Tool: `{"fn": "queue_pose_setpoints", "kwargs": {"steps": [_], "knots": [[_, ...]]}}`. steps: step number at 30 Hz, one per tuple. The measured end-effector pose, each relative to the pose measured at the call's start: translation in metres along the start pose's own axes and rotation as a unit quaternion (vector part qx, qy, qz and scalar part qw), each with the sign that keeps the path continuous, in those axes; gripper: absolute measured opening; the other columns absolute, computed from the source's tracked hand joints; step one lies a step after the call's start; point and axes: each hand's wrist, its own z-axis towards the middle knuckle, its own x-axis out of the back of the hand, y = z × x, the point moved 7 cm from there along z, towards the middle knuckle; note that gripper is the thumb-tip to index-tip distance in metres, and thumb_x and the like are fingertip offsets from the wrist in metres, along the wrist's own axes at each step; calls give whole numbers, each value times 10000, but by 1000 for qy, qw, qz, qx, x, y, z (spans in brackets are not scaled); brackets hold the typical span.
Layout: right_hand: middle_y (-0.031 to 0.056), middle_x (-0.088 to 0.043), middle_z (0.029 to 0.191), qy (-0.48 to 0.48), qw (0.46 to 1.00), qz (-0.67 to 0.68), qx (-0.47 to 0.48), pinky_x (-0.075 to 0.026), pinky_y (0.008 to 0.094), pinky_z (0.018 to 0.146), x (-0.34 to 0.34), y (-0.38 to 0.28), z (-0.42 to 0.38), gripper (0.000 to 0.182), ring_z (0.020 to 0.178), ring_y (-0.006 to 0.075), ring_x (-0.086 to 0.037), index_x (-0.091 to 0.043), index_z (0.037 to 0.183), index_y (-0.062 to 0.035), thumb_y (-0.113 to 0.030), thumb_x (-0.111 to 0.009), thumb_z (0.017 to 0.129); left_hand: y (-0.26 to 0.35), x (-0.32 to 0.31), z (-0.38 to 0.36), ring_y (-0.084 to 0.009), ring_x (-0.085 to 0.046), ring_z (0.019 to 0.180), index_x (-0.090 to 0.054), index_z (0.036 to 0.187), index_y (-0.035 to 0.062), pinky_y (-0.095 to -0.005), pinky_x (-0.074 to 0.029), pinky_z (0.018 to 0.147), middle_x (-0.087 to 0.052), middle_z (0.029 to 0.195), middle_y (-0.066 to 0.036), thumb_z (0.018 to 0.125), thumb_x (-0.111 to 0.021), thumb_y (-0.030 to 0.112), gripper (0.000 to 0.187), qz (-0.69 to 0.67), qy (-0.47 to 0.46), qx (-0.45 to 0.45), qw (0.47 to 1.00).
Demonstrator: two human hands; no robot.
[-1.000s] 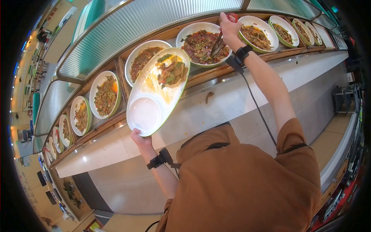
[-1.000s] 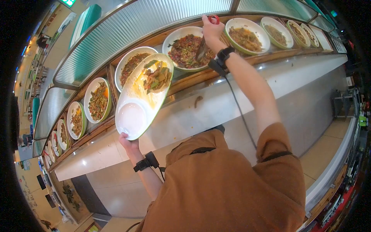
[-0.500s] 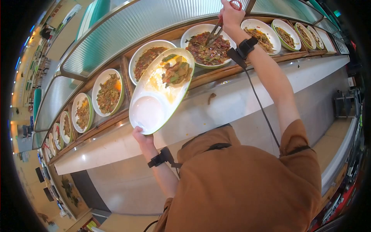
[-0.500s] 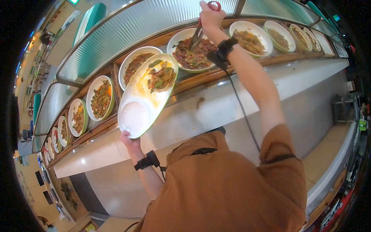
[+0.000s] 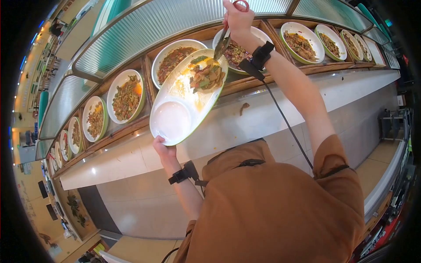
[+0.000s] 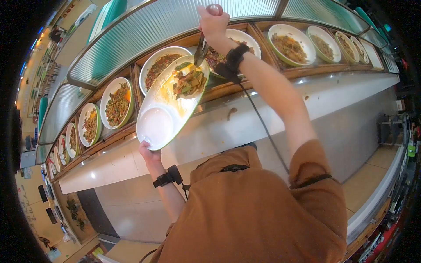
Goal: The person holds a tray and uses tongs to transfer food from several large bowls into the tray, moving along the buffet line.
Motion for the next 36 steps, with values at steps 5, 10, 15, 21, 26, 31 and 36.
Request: {"fn": "queue_pose_setpoints", "kwargs": {"steps": [5,10,15,21,26,31,36], "knots": [[22,-469,476,-33,999,-10,-10,-374,252,379,7,20,-7,247,379,111,-453,-487,605,-47,-173,-633,759,0,3,3,-344,-431,1150,-368,1233,-42,-443,-349,1004,-466,1215,-174,539,-399,88,707,-1,-2,-4,1000],[24,-477,471,-61,998,-7,-1,-382,253,403,7,15,-17,238,395,113,-460,-506,597,-49,-150,-620,780,-1,3,3,-346,-433,1146,-365,1236,-41,-442,-348,1005,-465,1216,-174,539,-398,87,709,-9,-6,3,1000],[32,-480,471,-72,997,39,9,-391,264,383,11,5,-16,249,383,128,-465,-479,571,-38,-120,-618,761,0,2,3,-344,-433,1144,-362,1238,-39,-445,-355,998,-466,1213,-173,540,-397,86,709,-3,-10,4,1000],[43,-484,487,-11,993,108,37,-454,297,428,43,-17,-25,201,413,141,-484,-491,614,-53,-80,-613,770,0,-1,0,-342,-437,1142,-362,1235,-40,-437,-353,1003,-467,1212,-170,538,-396,86,709,-18,-24,4,1000],[46,-496,499,58,982,164,66,-475,306,427,93,-51,-19,182,416,148,-499,-460,650,-61,-37,-577,788,-1,1,-5,-345,-425,1156,-365,1239,-43,-444,-342,1011,-464,1218,-172,518,-407,88,734,-39,-40,-33,998],[46,-483,525,123,981,144,41,-505,325,502,176,-71,-7,265,469,179,-512,-456,589,-75,-131,-564,824,6,8,-40,-337,-461,1120,-390,1218,-45,-437,-384,979,-483,1193,-171,525,-405,82,705,-37,6,-78,996],[43,-494,542,192,971,140,-16,-496,326,475,231,-72,-19,243,500,181,-537,-434,617,-68,-140,-563,810,20,37,-95,-333,-470,1113,-395,1215,-48,-451,-396,964,-489,1184,-179,530,-417,103,702,-42,58,-139,988]]}}
